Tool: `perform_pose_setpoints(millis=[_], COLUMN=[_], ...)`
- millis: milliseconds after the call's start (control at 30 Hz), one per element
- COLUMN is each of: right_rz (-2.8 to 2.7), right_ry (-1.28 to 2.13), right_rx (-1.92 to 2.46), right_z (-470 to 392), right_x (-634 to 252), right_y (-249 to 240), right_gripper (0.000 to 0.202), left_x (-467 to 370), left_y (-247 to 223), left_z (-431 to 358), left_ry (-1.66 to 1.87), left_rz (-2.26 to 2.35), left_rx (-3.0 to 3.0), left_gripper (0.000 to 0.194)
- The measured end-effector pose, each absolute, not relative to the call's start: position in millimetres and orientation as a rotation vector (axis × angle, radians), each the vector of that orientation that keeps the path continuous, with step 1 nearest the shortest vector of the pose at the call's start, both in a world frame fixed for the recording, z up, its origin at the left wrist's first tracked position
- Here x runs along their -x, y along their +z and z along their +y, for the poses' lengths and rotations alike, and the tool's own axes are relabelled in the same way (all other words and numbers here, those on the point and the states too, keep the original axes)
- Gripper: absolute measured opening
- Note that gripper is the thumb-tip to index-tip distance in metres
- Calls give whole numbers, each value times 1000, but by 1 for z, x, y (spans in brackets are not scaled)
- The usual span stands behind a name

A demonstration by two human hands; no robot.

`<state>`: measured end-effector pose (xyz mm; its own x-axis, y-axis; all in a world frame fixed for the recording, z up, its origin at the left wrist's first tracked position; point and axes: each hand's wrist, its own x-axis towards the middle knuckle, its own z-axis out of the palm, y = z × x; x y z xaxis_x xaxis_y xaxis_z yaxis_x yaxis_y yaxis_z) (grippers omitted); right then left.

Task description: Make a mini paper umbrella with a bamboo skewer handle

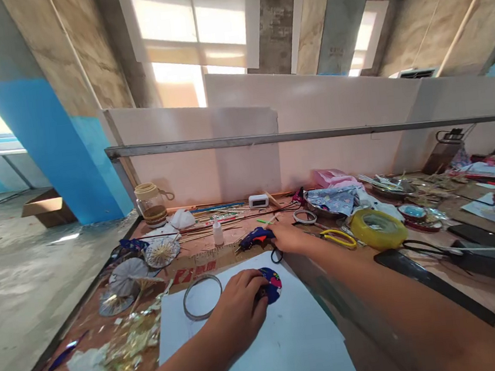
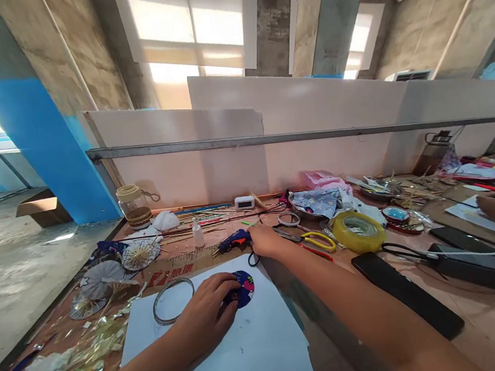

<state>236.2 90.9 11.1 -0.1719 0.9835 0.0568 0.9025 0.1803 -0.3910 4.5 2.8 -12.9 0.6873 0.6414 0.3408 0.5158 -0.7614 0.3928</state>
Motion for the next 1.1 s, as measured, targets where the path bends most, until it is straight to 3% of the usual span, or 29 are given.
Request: perform_pose_setpoints(millis=[233, 467, 833, 1100], right_rz=[-1953, -1872, -2090, -1983], right_ry=[379, 268, 372, 246], right_rx=[1712, 1649, 1786, 1735], right_z=[92, 188, 246, 214], right_x=[-248, -185, -115, -148], right_y=[25, 73, 0, 14], right_gripper=[39, 34, 34, 36], left_x=[-4, -3, -2, -3], left_y=[-10, -13, -11, -7], left_z=[0, 0, -2, 0], left_ry=[672, 676, 643, 599], left_rz=[929, 906, 925, 892], left_rx=[-2569, -2536, -2569, -2638], left_gripper=[28, 26, 22, 20])
